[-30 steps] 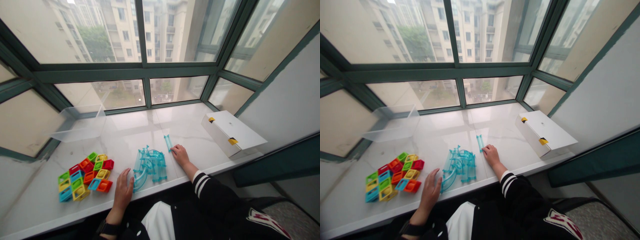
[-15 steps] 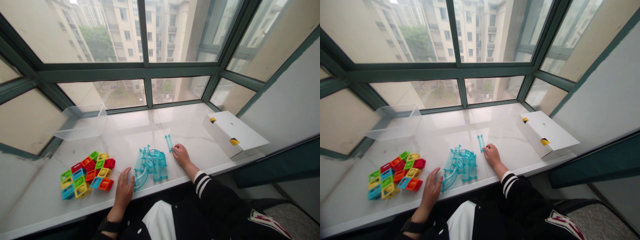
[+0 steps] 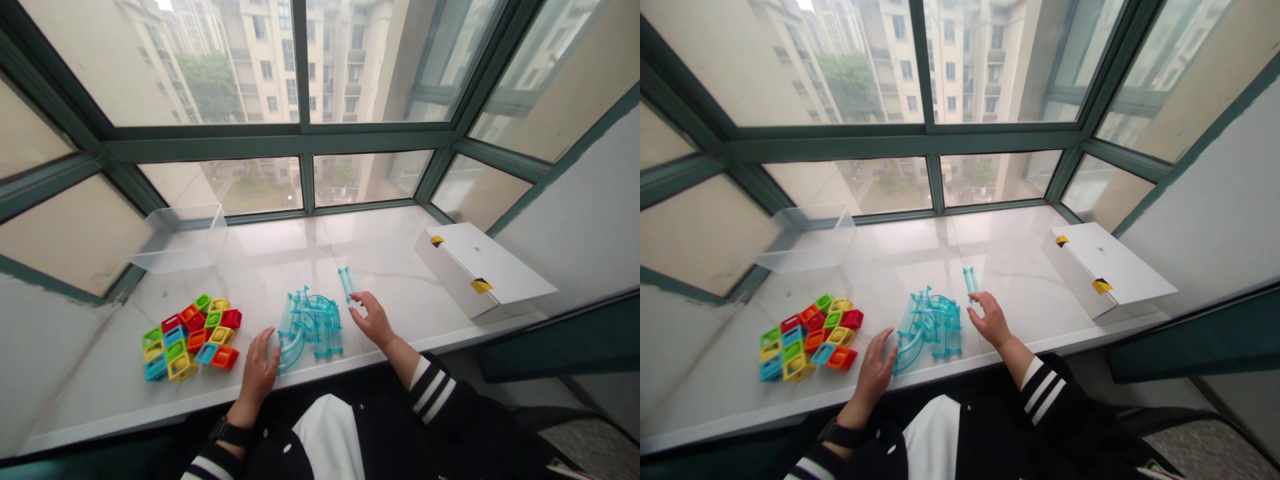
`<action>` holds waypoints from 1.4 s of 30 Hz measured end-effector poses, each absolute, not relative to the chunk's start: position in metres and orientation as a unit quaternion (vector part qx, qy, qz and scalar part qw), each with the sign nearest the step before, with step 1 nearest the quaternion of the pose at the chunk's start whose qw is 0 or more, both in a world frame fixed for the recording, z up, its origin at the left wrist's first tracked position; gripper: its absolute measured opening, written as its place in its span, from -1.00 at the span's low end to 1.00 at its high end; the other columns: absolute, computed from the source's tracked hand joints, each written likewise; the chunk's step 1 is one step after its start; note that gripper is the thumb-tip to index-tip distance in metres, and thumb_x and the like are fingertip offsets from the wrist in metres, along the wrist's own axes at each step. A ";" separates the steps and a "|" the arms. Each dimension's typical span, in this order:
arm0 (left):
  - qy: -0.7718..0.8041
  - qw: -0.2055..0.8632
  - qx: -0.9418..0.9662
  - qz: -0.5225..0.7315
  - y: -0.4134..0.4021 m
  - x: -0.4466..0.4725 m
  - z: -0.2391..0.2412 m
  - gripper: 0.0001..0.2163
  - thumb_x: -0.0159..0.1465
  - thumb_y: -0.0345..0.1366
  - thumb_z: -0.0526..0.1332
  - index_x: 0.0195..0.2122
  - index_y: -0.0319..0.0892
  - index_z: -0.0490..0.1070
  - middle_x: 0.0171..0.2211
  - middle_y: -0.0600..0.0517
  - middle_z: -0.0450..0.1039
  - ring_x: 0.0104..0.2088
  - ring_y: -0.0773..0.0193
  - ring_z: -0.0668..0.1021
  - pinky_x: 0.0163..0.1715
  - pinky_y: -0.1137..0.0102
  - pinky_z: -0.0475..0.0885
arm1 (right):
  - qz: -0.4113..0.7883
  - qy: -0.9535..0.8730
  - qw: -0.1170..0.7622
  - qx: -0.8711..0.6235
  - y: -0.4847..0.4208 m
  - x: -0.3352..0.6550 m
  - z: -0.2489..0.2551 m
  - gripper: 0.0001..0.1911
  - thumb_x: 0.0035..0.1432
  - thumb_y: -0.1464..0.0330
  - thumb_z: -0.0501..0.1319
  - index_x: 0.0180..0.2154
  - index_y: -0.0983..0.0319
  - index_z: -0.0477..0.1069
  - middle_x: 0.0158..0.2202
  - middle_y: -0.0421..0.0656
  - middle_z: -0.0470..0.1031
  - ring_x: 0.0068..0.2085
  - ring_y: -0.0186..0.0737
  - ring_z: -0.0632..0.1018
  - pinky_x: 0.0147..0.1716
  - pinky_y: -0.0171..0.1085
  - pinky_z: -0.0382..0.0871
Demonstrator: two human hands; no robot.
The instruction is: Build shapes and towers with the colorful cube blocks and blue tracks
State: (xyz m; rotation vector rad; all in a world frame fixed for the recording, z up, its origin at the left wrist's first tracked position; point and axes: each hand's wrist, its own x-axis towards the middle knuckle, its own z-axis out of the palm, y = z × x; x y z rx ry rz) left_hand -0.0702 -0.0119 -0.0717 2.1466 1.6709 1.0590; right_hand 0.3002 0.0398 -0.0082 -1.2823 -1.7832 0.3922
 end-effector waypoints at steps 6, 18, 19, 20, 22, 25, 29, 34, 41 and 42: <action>0.570 0.108 0.727 0.367 -0.014 -0.068 -0.068 -0.57 0.48 -0.10 0.09 0.30 -0.14 0.32 0.19 -0.21 0.47 0.22 -0.04 0.52 0.22 -0.04 0.46 | 0.165 -0.783 0.356 -0.483 0.046 0.265 0.014 -0.48 0.27 0.34 0.33 0.24 0.07 0.40 0.13 -0.02 0.50 0.15 0.05 0.50 0.20 0.07 0.43; 0.572 0.122 0.723 0.366 -0.015 -0.067 -0.067 -0.58 0.49 -0.11 0.08 0.30 -0.15 0.30 0.21 -0.21 0.45 0.24 -0.03 0.49 0.25 -0.04 0.43 | 0.152 -0.789 0.318 -0.503 0.051 0.253 0.007 -0.53 0.21 0.46 0.33 0.16 0.10 0.47 0.04 -0.04 0.54 0.07 0.04 0.53 0.13 0.04 0.46; 0.573 0.121 0.723 0.367 -0.015 -0.066 -0.067 -0.58 0.49 -0.11 0.08 0.30 -0.15 0.31 0.21 -0.21 0.45 0.24 -0.03 0.50 0.25 -0.04 0.43 | 0.156 -0.786 0.327 -0.501 0.050 0.253 0.008 -0.55 0.23 0.44 0.32 0.15 0.10 0.47 0.05 -0.04 0.55 0.08 0.04 0.54 0.14 0.04 0.46; 0.573 0.121 0.723 0.367 -0.015 -0.066 -0.067 -0.58 0.49 -0.11 0.08 0.30 -0.15 0.31 0.21 -0.21 0.45 0.24 -0.03 0.50 0.25 -0.04 0.43 | 0.161 -0.782 0.336 -0.499 0.050 0.253 0.009 -0.57 0.25 0.42 0.32 0.14 0.11 0.47 0.05 -0.04 0.56 0.08 0.04 0.54 0.14 0.05 0.46; 0.573 0.122 0.722 0.368 -0.015 -0.065 -0.066 -0.58 0.49 -0.11 0.08 0.29 -0.16 0.31 0.20 -0.21 0.46 0.23 -0.02 0.50 0.25 -0.03 0.44 | 0.180 -0.768 0.355 -0.502 0.049 0.252 0.011 -0.62 0.28 0.38 0.31 0.13 0.11 0.48 0.03 -0.04 0.58 0.05 0.02 0.57 0.12 0.04 0.48; 0.573 0.128 0.721 0.368 -0.016 -0.064 -0.066 -0.58 0.49 -0.10 0.08 0.28 -0.16 0.32 0.20 -0.21 0.46 0.23 -0.03 0.50 0.26 -0.04 0.42 | 0.221 -0.732 0.388 -0.514 0.048 0.253 0.012 -0.65 0.29 0.30 0.33 0.10 0.12 0.50 0.01 -0.05 0.60 -0.06 -0.04 0.62 0.05 0.01 0.55; 0.574 0.149 0.707 0.386 -0.018 -0.065 -0.062 -0.58 0.48 -0.08 0.09 0.27 -0.16 0.33 0.20 -0.22 0.45 0.24 -0.05 0.49 0.27 -0.07 0.40 | 0.299 -0.673 0.442 -0.512 0.046 0.256 0.015 -0.62 0.26 0.21 0.37 0.09 0.12 0.52 -0.01 -0.06 0.64 -0.12 -0.09 0.66 0.00 -0.03 0.62; 0.572 0.226 0.636 0.466 -0.012 -0.062 -0.030 -0.55 0.43 -0.02 0.20 0.25 -0.11 0.34 0.22 -0.20 0.43 0.27 -0.07 0.47 0.32 -0.10 0.34 | 0.373 -0.651 0.464 -0.471 0.036 0.256 0.027 -0.58 0.24 0.16 0.40 0.09 0.13 0.52 -0.03 -0.07 0.66 -0.11 -0.10 0.67 0.01 -0.02 0.62; 0.446 0.528 0.456 0.561 0.013 -0.039 0.032 -0.39 0.36 0.05 0.32 0.36 -0.04 0.27 0.02 -0.08 0.50 -0.13 0.17 0.66 0.04 0.11 0.59 | 0.344 -0.706 0.460 -0.415 0.024 0.247 0.047 -0.58 0.23 0.18 0.42 0.10 0.11 0.52 -0.03 -0.07 0.64 -0.10 -0.08 0.65 0.00 -0.04 0.59; 0.441 0.539 0.447 0.562 0.014 -0.036 0.037 -0.40 0.35 0.04 0.34 0.34 -0.06 0.30 -0.01 -0.06 0.52 -0.14 0.19 0.66 0.03 0.13 0.59 | 0.329 -0.717 0.462 -0.406 0.023 0.246 0.049 -0.58 0.24 0.19 0.42 0.10 0.11 0.52 -0.03 -0.07 0.63 -0.09 -0.08 0.64 0.00 -0.05 0.58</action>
